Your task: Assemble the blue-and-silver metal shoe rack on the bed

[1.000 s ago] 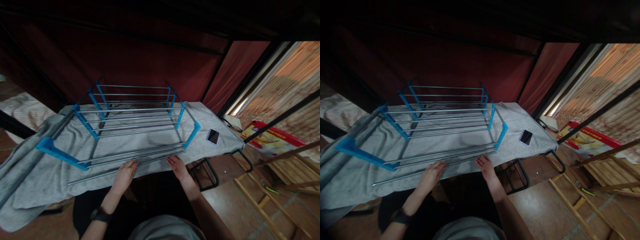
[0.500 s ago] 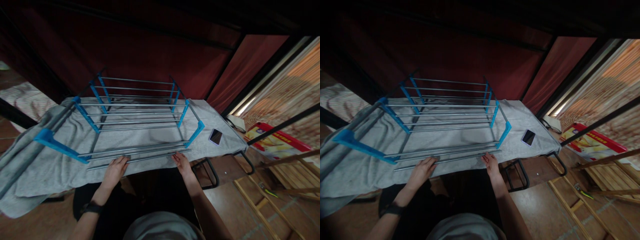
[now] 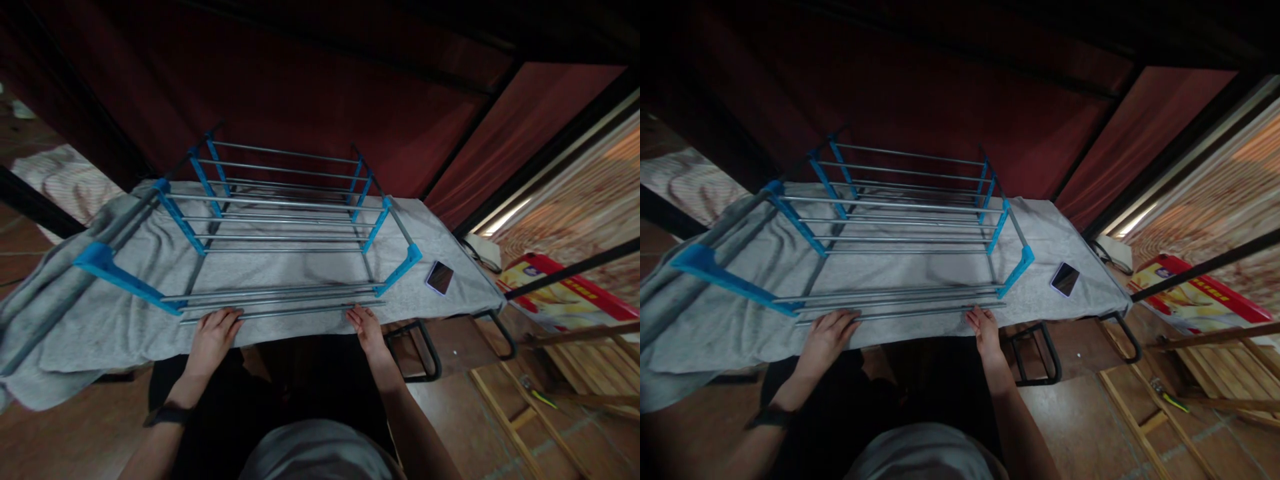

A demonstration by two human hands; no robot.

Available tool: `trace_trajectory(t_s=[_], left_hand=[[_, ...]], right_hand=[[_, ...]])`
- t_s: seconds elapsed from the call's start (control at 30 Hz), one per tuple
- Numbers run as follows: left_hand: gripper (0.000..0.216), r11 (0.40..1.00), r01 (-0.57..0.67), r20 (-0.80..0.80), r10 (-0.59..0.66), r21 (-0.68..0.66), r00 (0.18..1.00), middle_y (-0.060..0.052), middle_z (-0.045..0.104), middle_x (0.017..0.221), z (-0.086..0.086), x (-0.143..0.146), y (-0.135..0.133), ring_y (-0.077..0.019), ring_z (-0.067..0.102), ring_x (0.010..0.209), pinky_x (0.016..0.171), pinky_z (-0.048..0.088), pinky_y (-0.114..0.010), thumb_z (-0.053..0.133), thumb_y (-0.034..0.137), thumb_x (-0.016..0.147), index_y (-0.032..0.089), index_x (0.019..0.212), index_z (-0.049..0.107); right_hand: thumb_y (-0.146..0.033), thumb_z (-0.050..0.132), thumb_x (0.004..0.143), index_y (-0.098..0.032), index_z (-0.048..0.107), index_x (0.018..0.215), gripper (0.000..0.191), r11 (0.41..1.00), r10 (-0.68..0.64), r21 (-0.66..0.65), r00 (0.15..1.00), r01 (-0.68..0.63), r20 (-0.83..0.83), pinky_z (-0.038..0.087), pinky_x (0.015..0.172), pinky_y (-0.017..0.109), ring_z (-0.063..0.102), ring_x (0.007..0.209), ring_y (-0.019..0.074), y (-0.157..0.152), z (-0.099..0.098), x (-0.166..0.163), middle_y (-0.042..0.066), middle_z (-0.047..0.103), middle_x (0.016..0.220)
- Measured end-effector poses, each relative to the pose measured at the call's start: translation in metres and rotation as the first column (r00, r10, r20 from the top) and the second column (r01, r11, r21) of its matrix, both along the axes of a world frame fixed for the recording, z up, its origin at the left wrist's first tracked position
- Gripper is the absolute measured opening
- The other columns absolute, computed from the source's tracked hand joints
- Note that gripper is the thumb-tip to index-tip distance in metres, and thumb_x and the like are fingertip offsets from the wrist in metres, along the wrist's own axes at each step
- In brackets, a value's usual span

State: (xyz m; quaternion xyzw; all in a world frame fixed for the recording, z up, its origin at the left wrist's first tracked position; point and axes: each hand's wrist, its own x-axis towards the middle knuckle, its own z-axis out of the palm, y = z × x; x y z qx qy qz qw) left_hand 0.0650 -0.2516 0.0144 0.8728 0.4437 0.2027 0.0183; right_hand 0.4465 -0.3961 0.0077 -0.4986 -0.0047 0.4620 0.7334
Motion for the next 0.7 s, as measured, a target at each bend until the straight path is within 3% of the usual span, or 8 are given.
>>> trace_trajectory(t_s=[0.2, 0.4, 0.7], left_hand=[[0.043, 0.99, -0.134, 0.035, 0.132, 0.046, 0.991, -0.013, 0.067, 0.119, -0.008, -0.03, -0.002, -0.0317, 0.058, 0.112, 0.105, 0.036, -0.051, 0.039, 0.046, 0.099, 0.021, 0.121, 0.065], [0.048, 0.945, -0.325, 0.107, 0.326, -0.03, 0.939, -0.016, 0.061, 0.128, -0.009, -0.05, -0.004, -0.0351, 0.055, 0.116, 0.103, 0.04, -0.053, 0.043, 0.054, 0.095, 0.02, 0.122, 0.064], [0.042, 0.94, -0.288, 0.349, 0.336, -0.184, 0.875, -0.016, 0.062, 0.123, -0.008, -0.057, -0.001, -0.03, 0.057, 0.118, 0.108, 0.044, -0.047, 0.052, 0.051, 0.091, 0.017, 0.112, 0.064]], right_hand=[[-0.031, 0.094, 0.057, -0.023, 0.056, 0.068, 0.04, 0.999, 0.003, -0.043, 1.0, -0.003, 0.019, 0.063, 0.074, 0.031, 0.074, 0.074, 0.0195, 0.001, 0.001, 0.0, -0.001, 0.071, 0.07], [-0.024, 0.094, 0.055, -0.023, 0.059, 0.07, 0.037, 0.999, 0.023, -0.045, 1.0, -0.023, -0.001, 0.064, 0.079, 0.034, 0.075, 0.078, 0.0211, -0.003, -0.001, 0.004, 0.0, 0.074, 0.076], [-0.026, 0.091, 0.058, -0.022, 0.067, 0.074, 0.029, 0.993, 0.105, -0.058, 0.994, -0.104, 0.019, 0.062, 0.086, 0.035, 0.076, 0.086, 0.0217, -0.008, -0.012, 0.012, 0.004, 0.079, 0.091]])
